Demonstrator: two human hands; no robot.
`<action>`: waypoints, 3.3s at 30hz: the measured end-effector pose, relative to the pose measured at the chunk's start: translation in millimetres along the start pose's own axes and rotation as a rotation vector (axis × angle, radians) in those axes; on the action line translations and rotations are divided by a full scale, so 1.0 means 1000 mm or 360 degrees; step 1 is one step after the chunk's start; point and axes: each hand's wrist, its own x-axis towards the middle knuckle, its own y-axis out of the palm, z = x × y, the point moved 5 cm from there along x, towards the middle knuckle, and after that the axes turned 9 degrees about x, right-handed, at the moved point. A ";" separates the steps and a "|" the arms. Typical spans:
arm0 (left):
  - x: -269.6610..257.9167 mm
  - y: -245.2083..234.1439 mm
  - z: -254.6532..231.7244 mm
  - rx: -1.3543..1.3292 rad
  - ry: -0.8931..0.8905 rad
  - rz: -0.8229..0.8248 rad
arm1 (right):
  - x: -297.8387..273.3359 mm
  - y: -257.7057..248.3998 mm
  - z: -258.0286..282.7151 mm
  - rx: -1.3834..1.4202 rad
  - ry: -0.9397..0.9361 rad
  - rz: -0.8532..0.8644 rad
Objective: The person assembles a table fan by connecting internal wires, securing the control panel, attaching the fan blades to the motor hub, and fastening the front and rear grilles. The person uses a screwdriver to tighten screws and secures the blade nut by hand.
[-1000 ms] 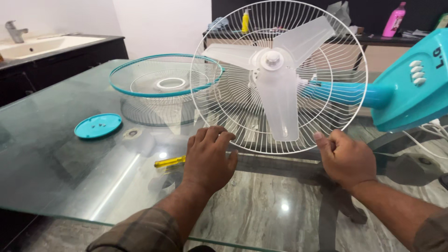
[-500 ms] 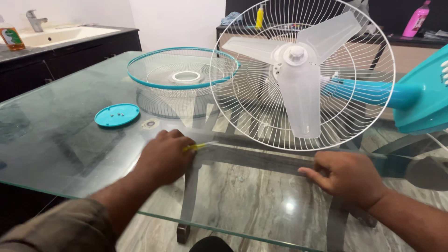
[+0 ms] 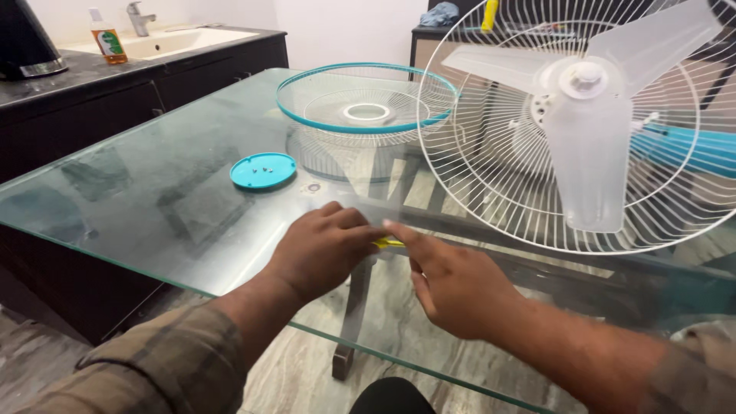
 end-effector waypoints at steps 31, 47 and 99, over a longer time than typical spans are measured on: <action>-0.005 0.052 0.110 0.0432 -0.1201 0.0764 | 0.018 -0.015 -0.018 0.0414 0.0329 -0.0582; -0.006 0.027 0.057 0.0491 -0.0842 0.0435 | 0.011 -0.015 -0.018 0.0414 0.0324 -0.0590; -0.001 -0.005 -0.037 0.0168 -0.0635 0.0066 | -0.086 -0.062 -0.087 0.1446 0.0661 -0.0751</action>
